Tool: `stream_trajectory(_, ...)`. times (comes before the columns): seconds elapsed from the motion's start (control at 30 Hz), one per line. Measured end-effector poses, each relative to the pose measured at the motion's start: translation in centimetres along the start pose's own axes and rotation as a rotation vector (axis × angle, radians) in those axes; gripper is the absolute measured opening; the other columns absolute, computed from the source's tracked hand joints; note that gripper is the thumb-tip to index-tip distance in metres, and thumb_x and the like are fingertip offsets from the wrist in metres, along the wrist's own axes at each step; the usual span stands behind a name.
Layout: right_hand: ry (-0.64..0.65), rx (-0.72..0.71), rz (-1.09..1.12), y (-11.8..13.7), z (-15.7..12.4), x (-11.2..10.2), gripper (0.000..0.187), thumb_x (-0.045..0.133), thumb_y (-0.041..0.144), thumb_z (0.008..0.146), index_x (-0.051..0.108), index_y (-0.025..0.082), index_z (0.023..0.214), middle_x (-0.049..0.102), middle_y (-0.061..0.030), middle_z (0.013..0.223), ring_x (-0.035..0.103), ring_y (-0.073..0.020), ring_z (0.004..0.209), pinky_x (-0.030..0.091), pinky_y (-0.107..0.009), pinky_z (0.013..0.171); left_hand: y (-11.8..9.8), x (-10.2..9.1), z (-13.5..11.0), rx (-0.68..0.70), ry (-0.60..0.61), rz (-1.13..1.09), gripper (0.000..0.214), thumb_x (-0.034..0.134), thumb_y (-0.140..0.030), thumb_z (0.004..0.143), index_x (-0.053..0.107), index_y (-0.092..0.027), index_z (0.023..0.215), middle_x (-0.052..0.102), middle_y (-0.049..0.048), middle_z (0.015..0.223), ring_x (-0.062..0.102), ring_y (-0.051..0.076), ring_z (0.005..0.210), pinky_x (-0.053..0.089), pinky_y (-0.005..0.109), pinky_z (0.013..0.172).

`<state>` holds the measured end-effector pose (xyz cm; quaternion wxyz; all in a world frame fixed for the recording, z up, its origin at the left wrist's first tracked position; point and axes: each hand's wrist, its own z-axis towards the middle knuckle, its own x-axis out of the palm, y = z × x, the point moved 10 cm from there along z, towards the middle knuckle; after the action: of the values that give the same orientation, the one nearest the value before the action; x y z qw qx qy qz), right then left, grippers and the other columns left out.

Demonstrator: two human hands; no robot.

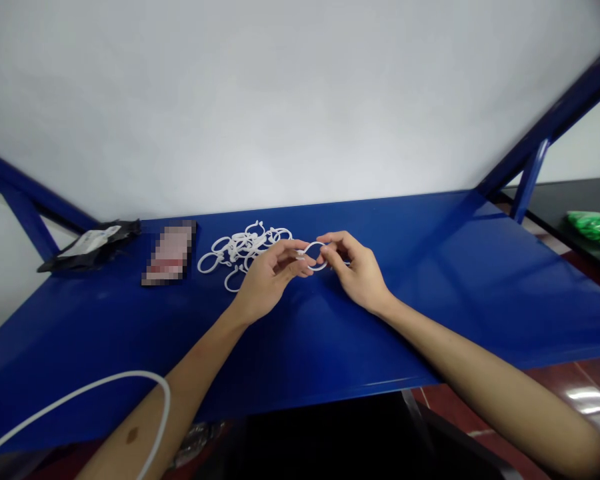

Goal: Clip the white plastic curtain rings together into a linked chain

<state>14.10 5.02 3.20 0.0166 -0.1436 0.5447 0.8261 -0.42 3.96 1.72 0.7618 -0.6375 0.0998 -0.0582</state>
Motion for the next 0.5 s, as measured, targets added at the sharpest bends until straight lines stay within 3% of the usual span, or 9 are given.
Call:
stream_trajectory(0.17, 0.035, 0.014, -0.059, 0.0, 0.0, 0.2, 0.023, 0.054, 0.037, 0.099, 0.062, 0.021, 0.112, 0.069, -0.0006, 0.079, 0.062, -0.0125, 0.066, 0.049, -0.028, 0.062, -1.0, -0.9, 0.1, 0.064, -0.053, 0.095, 0.026, 0.069, -0.04, 0.09, 0.066, -0.024, 0.11, 0.074, 0.003, 0.088, 0.071, 0.015, 0.075, 0.06, 0.03, 0.074)
stream_trajectory(0.33, 0.105, -0.262, -0.244, 3.0, -0.7, 1.0, 0.027, 0.062, 0.039, 0.095, 0.061, 0.022, 0.115, 0.063, -0.0118, 0.125, 0.064, -0.0207, 0.101, 0.055, -0.035, 0.079, -1.0, -1.7, 0.0, 0.047, -0.148, 0.114, 0.029, 0.069, -0.046, 0.088, 0.067, -0.02, 0.101, 0.069, 0.0009, 0.072, 0.067, 0.013, 0.064, 0.056, 0.026, 0.064)
stream_trajectory(0.4, 0.153, -0.325, -0.3, 3.5, -1.1, 1.6, 0.018, 0.06, 0.038, 0.096, 0.064, 0.023, 0.107, 0.068, -0.0095, 0.114, 0.064, -0.0218, 0.1, 0.054, -0.037, 0.084, -0.7, -1.9, 0.0, 0.034, -0.159, 0.106, 0.031, 0.07, -0.048, 0.087, 0.066, -0.019, 0.097, 0.068, 0.0005, 0.069, 0.064, 0.013, 0.06, 0.054, 0.025, 0.06)
stream_trajectory(0.5, 0.114, -0.246, -0.275, 2.7, -0.9, 1.2, 0.016, 0.055, 0.035, 0.099, 0.065, 0.023, 0.106, 0.071, -0.0035, 0.087, 0.065, -0.0168, 0.078, 0.053, -0.033, 0.075, -0.5, -1.8, 0.0, 0.027, -0.146, 0.113, 0.031, 0.073, -0.048, 0.084, 0.065, -0.019, 0.089, 0.065, -0.001, 0.063, 0.06, 0.011, 0.056, 0.05, 0.023, 0.055)
